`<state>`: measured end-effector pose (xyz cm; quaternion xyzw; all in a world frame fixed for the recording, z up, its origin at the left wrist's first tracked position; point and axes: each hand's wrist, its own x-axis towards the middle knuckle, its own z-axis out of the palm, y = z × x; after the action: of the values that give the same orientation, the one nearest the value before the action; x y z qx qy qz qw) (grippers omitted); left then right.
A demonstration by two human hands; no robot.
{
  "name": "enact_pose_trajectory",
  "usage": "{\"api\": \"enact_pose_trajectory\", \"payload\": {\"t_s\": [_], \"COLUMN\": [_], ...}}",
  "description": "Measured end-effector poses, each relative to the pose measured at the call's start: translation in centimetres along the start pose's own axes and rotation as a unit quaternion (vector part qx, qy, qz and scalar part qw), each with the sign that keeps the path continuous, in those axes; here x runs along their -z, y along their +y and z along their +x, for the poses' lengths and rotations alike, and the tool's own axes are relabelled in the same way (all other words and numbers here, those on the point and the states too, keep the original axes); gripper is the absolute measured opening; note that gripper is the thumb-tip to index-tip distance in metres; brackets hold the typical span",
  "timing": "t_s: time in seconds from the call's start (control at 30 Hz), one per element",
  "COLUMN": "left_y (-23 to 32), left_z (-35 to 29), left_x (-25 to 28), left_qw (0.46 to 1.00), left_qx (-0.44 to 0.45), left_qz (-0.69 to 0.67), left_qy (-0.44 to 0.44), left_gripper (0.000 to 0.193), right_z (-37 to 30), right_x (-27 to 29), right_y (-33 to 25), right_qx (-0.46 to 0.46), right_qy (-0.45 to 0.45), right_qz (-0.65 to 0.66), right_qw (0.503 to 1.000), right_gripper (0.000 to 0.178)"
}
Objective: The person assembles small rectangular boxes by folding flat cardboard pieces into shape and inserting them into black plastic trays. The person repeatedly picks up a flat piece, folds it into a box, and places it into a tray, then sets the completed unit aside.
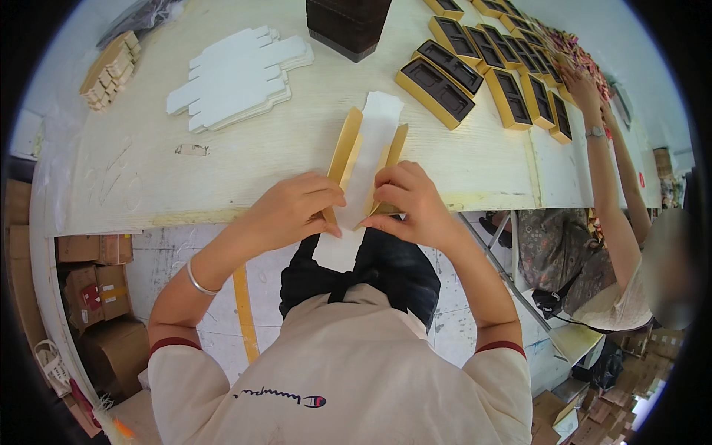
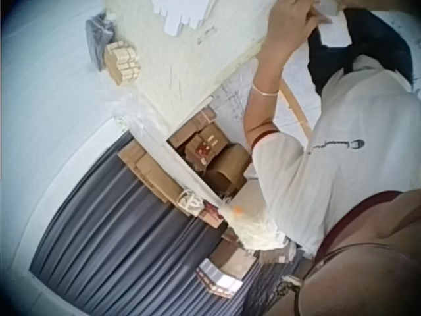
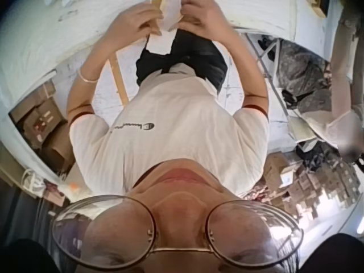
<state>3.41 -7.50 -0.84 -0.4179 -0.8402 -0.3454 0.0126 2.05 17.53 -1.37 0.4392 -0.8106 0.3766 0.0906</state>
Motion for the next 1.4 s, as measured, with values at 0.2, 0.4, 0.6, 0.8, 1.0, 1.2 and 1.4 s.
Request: {"api": "enact_pose_trajectory", "payload": {"t_s": [0.2,0.4,0.6,0.8,1.0,1.2,1.4], "left_y": [1.0,2.9,2.0,2.1,0.8,1.4,2.5], "left_z": [1.3,3.0,2.7,3.0,2.6,2.4,2.5], "left_x": [-1.8,-2.4,-3.0,-2.5,-0.5,-3.7,-4.0], "left_qw": [0.991,0.975,0.984,0.98,0.911,0.941,0.966], "left_qx": [0.089,0.183,0.142,0.174,0.177,0.109,0.155], "left_qz": [-0.083,-0.105,-0.075,-0.086,-0.367,-0.265,-0.084], "left_qy": [0.051,0.071,0.081,0.044,-0.062,0.18,0.188], "left_gripper": [0.031,0.022,0.02,0.021,0.035,0.028,0.015], "right_z": [-0.9,-0.2,0.1,-2.3,-1.9,-0.6,-0.9], "right_x": [-2.1,-1.6,0.2,-0.7,-2.6,-3.3,-2.8], "right_y": [-1.0,-1.6,-2.7,-2.7,-0.4,-2.4,-1.8], "right_qx": [0.02,-0.064,-0.246,-0.011,-0.021,-0.251,-0.042], "right_qy": [0.051,0.02,-0.021,-0.007,0.154,0.202,0.127], "right_qz": [-0.088,0.035,0.212,-0.118,0.047,0.245,-0.204], "right_qw": [0.995,0.997,0.946,0.993,0.987,0.915,0.97], "right_gripper": [0.012,0.014,0.04,0.066,0.033,0.029,0.034]}}
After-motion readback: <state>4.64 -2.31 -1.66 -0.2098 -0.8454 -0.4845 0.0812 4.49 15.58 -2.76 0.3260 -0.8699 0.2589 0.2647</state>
